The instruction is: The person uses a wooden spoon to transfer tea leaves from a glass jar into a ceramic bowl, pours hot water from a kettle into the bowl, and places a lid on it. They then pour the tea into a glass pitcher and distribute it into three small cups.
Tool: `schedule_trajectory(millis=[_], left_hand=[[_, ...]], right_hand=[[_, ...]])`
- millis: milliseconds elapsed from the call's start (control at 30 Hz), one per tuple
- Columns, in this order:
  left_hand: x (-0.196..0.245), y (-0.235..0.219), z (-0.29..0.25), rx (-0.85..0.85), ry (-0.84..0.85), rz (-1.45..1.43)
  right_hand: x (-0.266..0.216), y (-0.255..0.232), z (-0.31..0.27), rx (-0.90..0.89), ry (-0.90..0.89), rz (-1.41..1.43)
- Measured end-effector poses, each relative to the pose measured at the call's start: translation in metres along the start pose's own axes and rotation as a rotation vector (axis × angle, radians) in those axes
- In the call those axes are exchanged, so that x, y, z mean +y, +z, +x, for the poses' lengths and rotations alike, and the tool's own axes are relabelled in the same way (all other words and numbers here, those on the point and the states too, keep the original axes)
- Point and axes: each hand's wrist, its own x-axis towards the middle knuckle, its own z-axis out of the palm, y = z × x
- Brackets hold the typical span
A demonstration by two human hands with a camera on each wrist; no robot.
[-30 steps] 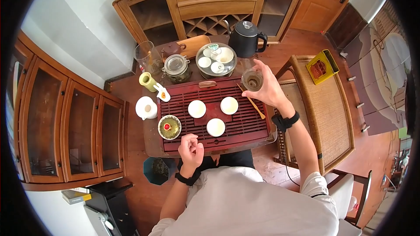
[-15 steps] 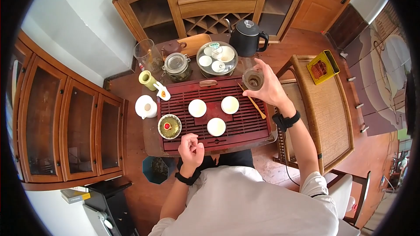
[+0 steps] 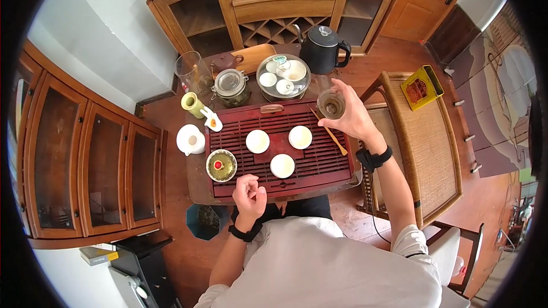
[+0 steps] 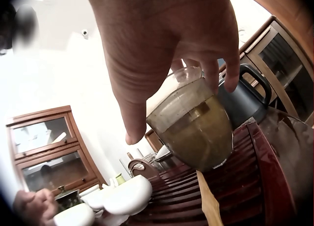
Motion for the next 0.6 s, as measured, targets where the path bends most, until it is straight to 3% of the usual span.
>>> schedule_trajectory(millis=[267,433,600], left_hand=[[0.000,0.000,0.000,0.004,-0.007,-0.008],[0.000,0.000,0.000,0.001,-0.004,-0.003],[0.003,0.002,0.002,0.007,-0.002,-0.003]], right_hand=[[0.005,0.012,-0.010,0.053,0.036,0.045],[0.010,0.017,-0.015,0.049,0.211,0.207],[0.022,0.031,-0.019,0.147,0.134,0.244]])
